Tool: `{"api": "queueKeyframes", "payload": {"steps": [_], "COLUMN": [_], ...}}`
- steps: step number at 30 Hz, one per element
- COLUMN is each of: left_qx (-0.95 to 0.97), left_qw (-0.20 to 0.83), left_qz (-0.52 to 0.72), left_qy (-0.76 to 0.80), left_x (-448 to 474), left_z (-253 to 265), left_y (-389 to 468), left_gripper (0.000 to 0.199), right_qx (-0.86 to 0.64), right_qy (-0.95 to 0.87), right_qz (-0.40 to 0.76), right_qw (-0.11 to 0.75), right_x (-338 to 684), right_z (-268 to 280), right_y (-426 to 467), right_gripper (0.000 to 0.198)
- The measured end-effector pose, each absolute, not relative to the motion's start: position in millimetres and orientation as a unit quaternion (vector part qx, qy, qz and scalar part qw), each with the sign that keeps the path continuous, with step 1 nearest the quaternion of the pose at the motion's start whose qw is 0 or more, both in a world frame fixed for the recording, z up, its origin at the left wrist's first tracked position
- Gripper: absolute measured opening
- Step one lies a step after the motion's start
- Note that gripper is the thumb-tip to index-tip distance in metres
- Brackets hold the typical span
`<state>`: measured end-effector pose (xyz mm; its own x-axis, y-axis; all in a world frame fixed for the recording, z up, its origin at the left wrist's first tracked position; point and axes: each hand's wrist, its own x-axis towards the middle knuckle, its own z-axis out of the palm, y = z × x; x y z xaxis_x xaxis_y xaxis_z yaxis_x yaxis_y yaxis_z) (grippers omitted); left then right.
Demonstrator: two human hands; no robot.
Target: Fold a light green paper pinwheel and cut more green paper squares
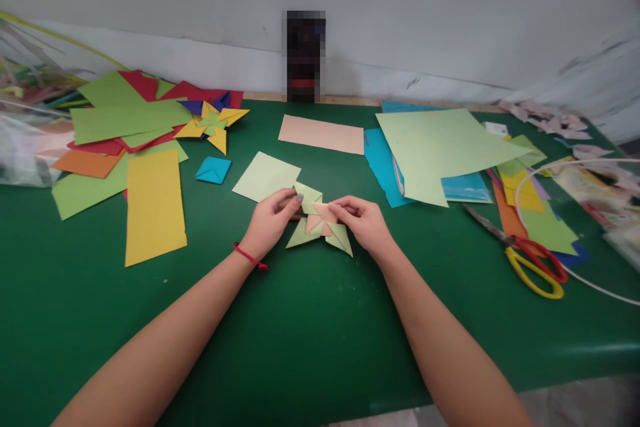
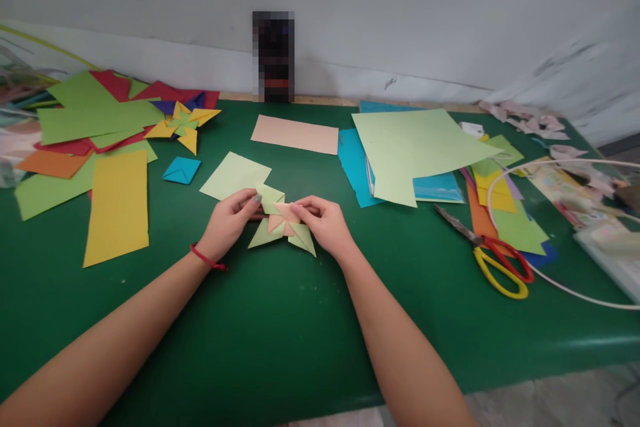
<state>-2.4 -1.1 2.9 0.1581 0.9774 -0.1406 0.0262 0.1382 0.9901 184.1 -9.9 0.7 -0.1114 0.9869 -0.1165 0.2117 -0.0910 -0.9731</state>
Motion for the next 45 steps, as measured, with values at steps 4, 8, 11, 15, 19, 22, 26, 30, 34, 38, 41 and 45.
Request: {"api": "queueKeyframes", "payload": {"steps": [4,8,11,15,19,22,26,30,34,38,41,45], "left_qx": [0.476,0.472,0.477,0.477,0.454,0.429,0.421,0.418,0.441,0.44,0.401,0.386], "left_qw": [0.587,0.588,0.585,0.584,0.605,0.615,0.609,0.609,0.603,0.626,0.656,0.66], "left_qz": [0.42,0.41,0.405,0.404,0.42,0.435,0.44,0.447,0.454,0.439,0.455,0.465], "left_qy": [0.503,0.513,0.516,0.518,0.501,0.499,0.508,0.505,0.486,0.471,0.449,0.445], "left_x": [-4,-6,-6,-6,-5,-4,-4,-4,-4,-5,-6,-8], "left_z": [2,0,-1,-1,2,4,4,2,2,2,1,1], "left_y": [0,0,0,1,0,0,0,0,-1,1,4,5], "left_gripper": [0.031,0.034,0.032,0.029,0.027,0.03,0.03,0.031,0.034,0.045,0.054,0.053], "right_qx": [-0.53,-0.529,-0.534,-0.541,-0.531,-0.529,-0.531,-0.531,-0.519,-0.499,-0.477,-0.416], "right_qy": [-0.58,-0.584,-0.585,-0.584,-0.587,-0.59,-0.588,-0.589,-0.59,-0.585,-0.556,-0.511], "right_qz": [0.506,0.506,0.5,0.494,0.505,0.506,0.509,0.511,0.519,0.51,0.571,0.692], "right_qw": [0.355,0.35,0.351,0.348,0.345,0.34,0.336,0.331,0.337,0.386,0.37,0.294], "right_x": [182,180,180,180,180,180,179,179,180,183,187,190], "right_z": [5,7,7,7,8,8,9,10,7,5,9,16], "right_y": [-13,-14,-15,-15,-15,-15,-15,-15,-14,-12,-12,-16], "right_gripper": [0.024,0.025,0.025,0.024,0.024,0.024,0.024,0.025,0.024,0.019,0.018,0.021]}}
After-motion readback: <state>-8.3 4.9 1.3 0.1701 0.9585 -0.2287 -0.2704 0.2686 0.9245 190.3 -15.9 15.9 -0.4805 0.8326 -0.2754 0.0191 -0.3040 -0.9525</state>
